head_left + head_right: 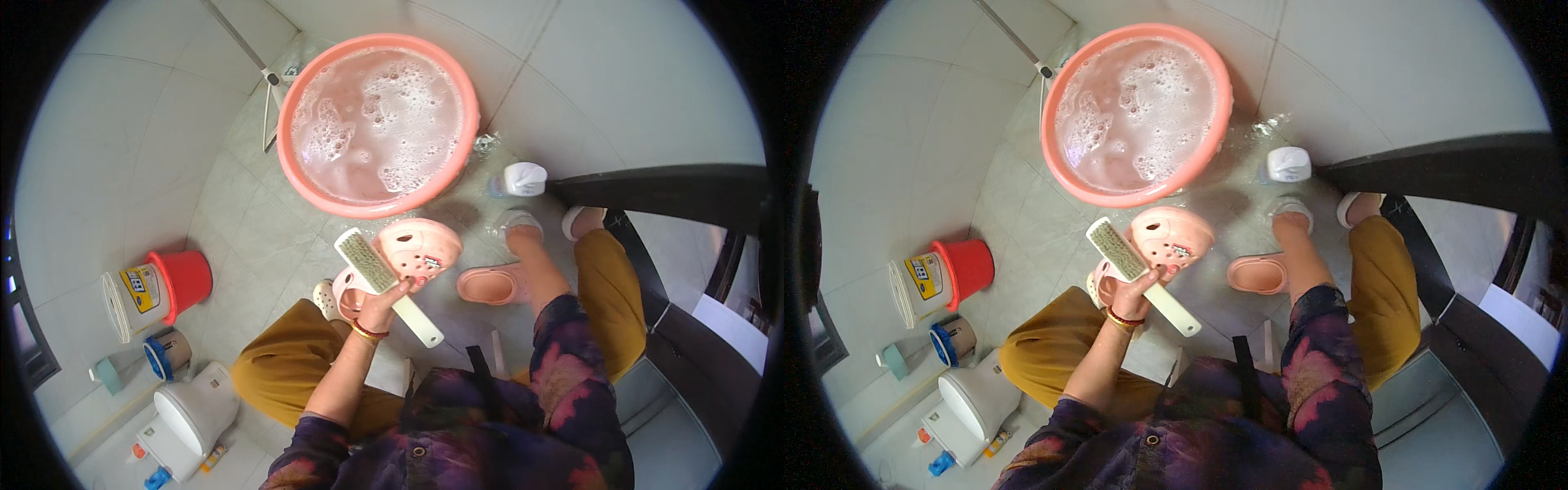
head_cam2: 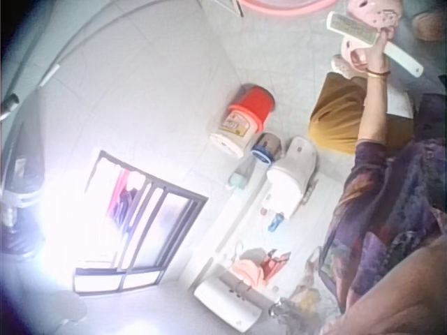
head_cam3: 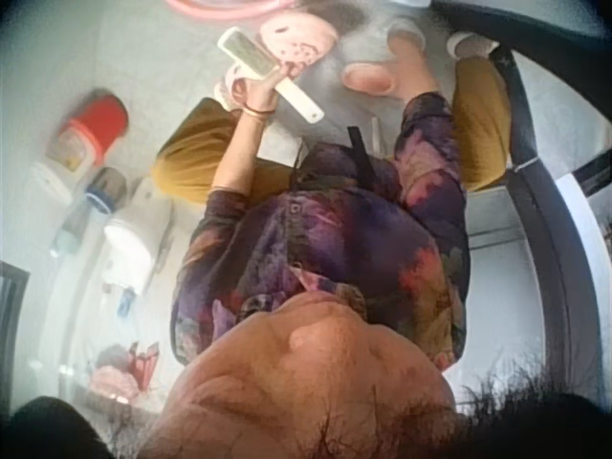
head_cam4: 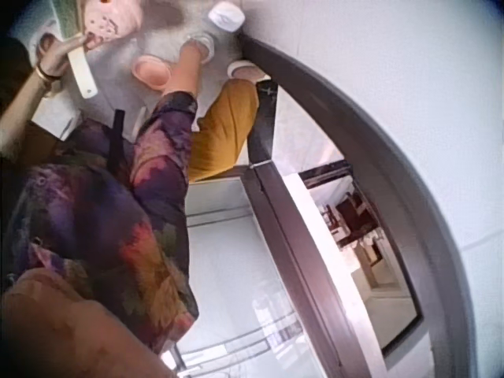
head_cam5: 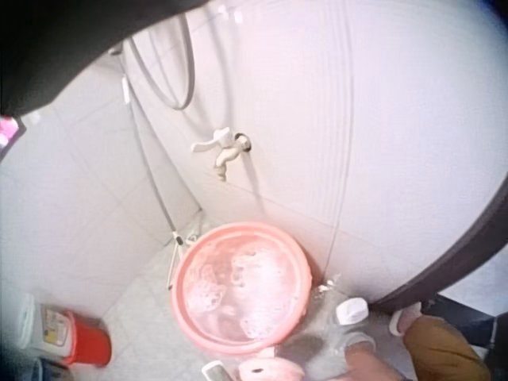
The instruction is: The person washes a clog by dipping it into a basin of soapy water and scrubbing its interior and exterior surfaces with a brush.
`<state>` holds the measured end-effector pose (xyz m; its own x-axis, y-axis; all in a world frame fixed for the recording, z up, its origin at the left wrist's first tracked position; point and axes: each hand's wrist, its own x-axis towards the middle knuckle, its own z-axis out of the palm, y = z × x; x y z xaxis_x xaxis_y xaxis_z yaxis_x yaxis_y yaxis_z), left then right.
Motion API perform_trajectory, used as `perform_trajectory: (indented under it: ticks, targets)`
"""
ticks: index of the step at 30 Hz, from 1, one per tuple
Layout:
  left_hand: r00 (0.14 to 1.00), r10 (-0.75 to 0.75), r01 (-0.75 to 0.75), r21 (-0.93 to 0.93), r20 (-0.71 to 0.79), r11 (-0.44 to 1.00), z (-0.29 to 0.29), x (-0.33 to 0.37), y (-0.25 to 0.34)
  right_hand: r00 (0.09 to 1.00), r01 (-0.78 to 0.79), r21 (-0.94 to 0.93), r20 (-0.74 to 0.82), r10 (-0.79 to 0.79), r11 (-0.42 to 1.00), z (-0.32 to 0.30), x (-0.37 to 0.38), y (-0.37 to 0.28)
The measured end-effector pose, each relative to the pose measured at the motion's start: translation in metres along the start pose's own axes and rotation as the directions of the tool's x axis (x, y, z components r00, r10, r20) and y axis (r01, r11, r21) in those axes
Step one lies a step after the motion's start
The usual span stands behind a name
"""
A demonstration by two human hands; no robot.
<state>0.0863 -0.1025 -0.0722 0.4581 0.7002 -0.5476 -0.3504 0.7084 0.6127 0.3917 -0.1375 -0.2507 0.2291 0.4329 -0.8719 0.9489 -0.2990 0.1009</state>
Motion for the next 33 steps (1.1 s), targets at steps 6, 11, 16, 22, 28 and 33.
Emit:
perform_trajectory:
  ticks: [6,11,16,22,28,33]
  targets:
    - [1.0,-0.018,0.018,0.007,-0.017,1.0,-0.013,0.004,-0.003,0.995,0.026,-0.045,-0.096,-0.03,0.999,0.023,0.022,0.01]
    - [0.999,-0.024,0.022,-0.049,-0.039,0.999,-0.012,0.004,0.004,0.983,0.062,-0.081,-0.169,-0.075,0.995,0.019,0.015,0.002]
    - [1.0,-0.004,0.004,-0.002,0.0,1.0,-0.008,0.004,0.003,0.984,0.068,-0.049,-0.161,-0.075,0.997,0.023,0.02,0.015]
    - [1.0,0.017,-0.017,0.041,0.02,0.999,-0.011,0.002,0.006,0.996,0.065,-0.136,0.065,-0.057,0.989,0.02,-0.008,0.026]
    - [0.987,0.132,-0.136,0.038,0.087,0.99,0.002,-0.01,0.021,0.971,0.077,0.337,-0.24,0.007,0.938,-0.057,-0.134,0.014]
    - [0.978,0.136,-0.138,-0.001,0.155,0.99,0.005,-0.018,0.022,0.734,0.664,0.605,-0.641,-0.227,0.44,-0.082,-0.222,-0.007]
